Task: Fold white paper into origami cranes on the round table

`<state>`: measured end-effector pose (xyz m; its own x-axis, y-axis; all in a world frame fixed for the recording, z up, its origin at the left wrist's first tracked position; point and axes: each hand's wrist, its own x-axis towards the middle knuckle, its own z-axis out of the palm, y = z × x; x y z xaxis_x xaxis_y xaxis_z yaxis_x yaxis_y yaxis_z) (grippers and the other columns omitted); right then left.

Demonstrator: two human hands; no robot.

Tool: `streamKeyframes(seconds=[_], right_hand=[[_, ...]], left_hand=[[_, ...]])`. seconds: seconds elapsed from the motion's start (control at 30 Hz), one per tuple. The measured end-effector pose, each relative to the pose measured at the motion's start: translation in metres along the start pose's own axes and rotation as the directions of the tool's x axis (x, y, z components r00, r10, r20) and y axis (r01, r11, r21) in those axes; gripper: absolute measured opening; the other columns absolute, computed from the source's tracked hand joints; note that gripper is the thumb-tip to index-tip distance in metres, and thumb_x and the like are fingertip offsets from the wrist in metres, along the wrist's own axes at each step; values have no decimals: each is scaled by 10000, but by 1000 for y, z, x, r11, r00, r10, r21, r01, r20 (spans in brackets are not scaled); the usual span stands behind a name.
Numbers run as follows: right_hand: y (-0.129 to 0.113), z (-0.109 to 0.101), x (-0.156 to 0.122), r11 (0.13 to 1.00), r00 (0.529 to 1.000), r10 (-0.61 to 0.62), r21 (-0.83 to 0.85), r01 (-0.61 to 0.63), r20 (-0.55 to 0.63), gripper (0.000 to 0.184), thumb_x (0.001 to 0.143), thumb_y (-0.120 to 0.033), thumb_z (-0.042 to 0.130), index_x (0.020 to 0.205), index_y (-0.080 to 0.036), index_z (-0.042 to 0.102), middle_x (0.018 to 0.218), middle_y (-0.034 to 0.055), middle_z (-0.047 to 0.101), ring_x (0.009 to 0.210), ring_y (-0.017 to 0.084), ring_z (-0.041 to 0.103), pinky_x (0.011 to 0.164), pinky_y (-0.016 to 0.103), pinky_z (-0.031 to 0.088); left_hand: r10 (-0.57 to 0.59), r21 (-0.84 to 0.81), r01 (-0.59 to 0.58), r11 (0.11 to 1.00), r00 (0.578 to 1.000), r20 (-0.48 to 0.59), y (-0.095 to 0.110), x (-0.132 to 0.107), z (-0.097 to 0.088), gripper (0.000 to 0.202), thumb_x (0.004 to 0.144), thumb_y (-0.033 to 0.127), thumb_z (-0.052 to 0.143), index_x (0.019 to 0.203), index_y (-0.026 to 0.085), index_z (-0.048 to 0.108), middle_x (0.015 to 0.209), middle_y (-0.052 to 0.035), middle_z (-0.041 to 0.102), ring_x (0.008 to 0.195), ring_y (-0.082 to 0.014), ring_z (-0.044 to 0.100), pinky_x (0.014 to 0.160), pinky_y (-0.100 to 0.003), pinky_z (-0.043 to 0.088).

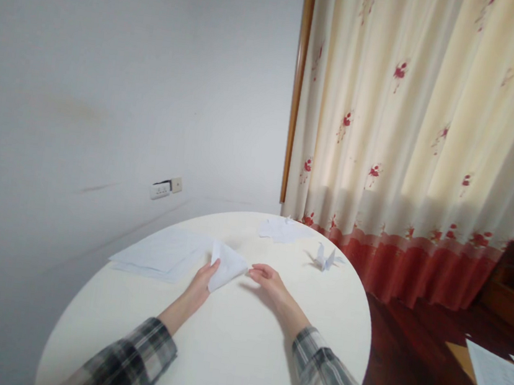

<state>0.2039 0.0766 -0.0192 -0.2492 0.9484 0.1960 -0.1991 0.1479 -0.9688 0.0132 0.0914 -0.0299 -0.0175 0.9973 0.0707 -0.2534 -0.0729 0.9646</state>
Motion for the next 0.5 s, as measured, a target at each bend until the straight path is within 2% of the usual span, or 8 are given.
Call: streamKeyframes(seconds=[0.1,0.2,0.3,0.4,0.5], right_hand=[[7,0,0,994,999,-17,-108,22,50,499,494,-342,774,932,-164,613,1008,80,614,949,209,546,903,399,371],[13,-3,2,968,997,-81,-238,81,11,586,468,-288,786,1016,-200,597,1086,68,577,1034,221,495,952,416,324],[15,-4,3,959,994,-110,-262,105,-6,649,438,-292,797,1047,-216,587,1105,63,569,1050,224,486,932,390,336],[12,-3,2,973,994,-86,-207,99,72,487,465,-380,774,884,-172,637,1002,60,609,948,199,528,844,322,383],[9,0,0,990,993,-11,-137,27,115,408,521,-484,714,696,-129,614,730,28,614,687,132,530,679,263,392]], left_hand=[[-43,-42,44,998,999,32,3,-1,-1,362,860,333,414,1111,91,514,1010,-129,655,965,-210,605,844,-318,481],[-93,-32,97,995,990,107,8,-5,3,353,862,327,409,1099,95,530,992,-115,663,947,-210,612,827,-311,492],[-130,-32,138,990,976,177,12,-10,6,364,860,342,407,1087,90,540,967,-117,669,913,-209,624,809,-314,497],[-126,-18,132,991,974,189,11,-12,7,397,834,400,440,1058,92,552,942,-123,672,872,-208,633,782,-319,495],[-29,67,22,997,994,104,7,-8,3,423,779,457,501,1008,107,566,920,-110,674,839,-201,631,748,-307,485]])
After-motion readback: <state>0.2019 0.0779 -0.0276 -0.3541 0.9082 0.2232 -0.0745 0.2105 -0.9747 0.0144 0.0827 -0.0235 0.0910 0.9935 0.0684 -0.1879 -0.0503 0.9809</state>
